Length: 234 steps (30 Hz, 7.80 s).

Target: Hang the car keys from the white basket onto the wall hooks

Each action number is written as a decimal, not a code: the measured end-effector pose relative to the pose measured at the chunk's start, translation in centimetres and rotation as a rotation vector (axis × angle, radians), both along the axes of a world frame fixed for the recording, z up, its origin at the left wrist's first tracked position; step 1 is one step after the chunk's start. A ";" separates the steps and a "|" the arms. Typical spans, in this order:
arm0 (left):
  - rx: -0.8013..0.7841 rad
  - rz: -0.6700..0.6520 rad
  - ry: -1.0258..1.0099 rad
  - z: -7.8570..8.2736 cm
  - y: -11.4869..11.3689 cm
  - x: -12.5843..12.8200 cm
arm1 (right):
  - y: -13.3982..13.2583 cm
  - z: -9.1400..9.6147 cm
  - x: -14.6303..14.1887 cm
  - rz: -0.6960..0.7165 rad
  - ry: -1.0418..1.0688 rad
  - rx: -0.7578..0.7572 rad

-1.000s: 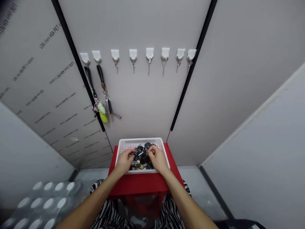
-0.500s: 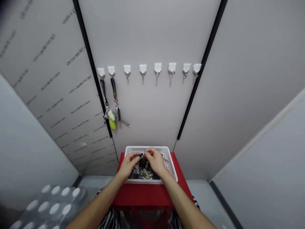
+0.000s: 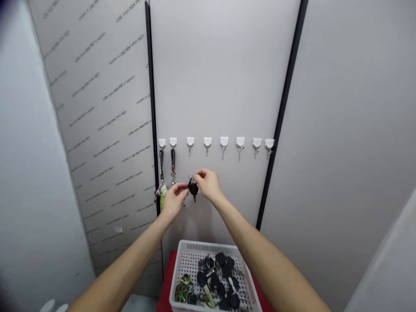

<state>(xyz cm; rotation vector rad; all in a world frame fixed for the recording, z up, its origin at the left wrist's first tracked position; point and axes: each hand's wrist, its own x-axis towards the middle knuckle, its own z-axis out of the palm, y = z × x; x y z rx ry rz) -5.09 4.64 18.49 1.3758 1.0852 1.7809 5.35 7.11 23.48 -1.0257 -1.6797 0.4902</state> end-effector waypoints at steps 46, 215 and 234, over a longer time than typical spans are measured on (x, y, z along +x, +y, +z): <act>-0.411 -0.072 0.761 -17.3 -4.3 3.5 | -6.9 -21.6 5.9 -0.047 -0.733 -0.206; -0.252 -0.256 1.136 -16.8 -5.7 4.3 | -5.5 -20.0 8.7 -0.246 -0.904 -0.340; -0.248 -0.415 0.283 -12.6 -3.2 5.2 | -4.9 -13.1 8.1 0.175 -0.004 -0.477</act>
